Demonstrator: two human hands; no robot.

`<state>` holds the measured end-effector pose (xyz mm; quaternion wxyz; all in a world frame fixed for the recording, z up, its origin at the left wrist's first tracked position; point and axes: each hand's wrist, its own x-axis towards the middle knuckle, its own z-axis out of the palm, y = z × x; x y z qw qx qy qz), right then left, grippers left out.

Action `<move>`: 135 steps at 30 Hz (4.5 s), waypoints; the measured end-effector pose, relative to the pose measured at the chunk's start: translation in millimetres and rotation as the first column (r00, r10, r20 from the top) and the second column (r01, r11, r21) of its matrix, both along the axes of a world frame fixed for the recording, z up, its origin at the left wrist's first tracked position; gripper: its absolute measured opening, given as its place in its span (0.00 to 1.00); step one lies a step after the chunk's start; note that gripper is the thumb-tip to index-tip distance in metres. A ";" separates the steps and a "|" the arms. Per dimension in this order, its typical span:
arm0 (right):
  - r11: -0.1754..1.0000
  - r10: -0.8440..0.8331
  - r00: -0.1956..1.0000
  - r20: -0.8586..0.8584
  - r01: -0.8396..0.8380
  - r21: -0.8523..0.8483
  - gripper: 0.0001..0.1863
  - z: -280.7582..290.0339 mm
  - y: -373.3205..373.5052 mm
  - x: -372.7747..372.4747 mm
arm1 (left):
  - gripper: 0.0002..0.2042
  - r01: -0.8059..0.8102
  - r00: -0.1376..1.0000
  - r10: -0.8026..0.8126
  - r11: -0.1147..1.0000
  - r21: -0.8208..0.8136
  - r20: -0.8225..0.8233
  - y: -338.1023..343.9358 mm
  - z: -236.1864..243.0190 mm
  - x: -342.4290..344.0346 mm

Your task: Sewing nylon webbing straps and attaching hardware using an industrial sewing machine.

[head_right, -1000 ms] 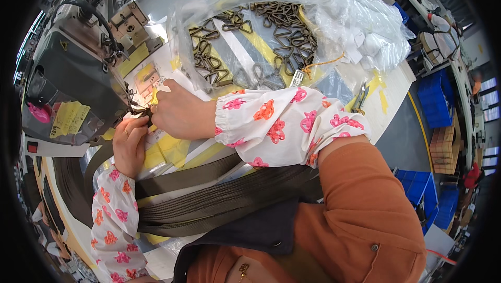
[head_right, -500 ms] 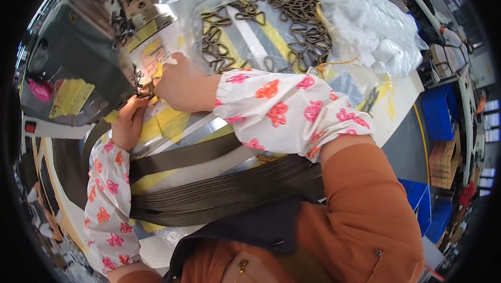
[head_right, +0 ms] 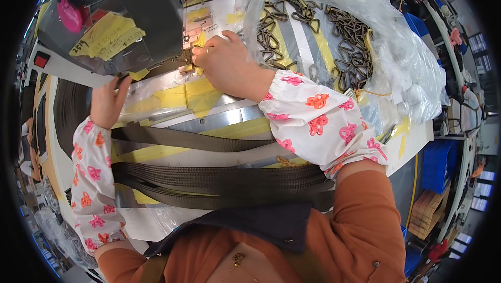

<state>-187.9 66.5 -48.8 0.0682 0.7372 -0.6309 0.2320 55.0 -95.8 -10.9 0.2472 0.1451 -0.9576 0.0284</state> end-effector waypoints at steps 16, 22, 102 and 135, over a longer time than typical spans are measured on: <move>0.951 0.286 0.951 -0.114 -0.297 -0.085 0.12 15.5 3.4 11.8 | 0.08 -0.210 0.964 0.152 0.938 0.278 0.217 -46.0 6.7 56.6; 0.904 0.415 0.896 -0.160 -0.426 -0.037 0.07 23.7 -46.5 110.7 | 0.07 -0.581 0.797 0.569 0.814 -0.003 0.201 -95.5 2.8 107.9; 0.834 -0.540 0.768 0.345 0.433 0.341 0.06 89.0 142.6 -142.3 | 0.08 0.105 0.953 -0.293 0.555 0.825 0.075 102.6 2.0 -59.4; 0.918 -0.244 0.360 0.900 -0.213 0.334 0.17 27.2 35.9 51.7 | 0.09 0.064 0.998 -0.055 0.930 0.362 -0.035 104.8 -8.7 -54.6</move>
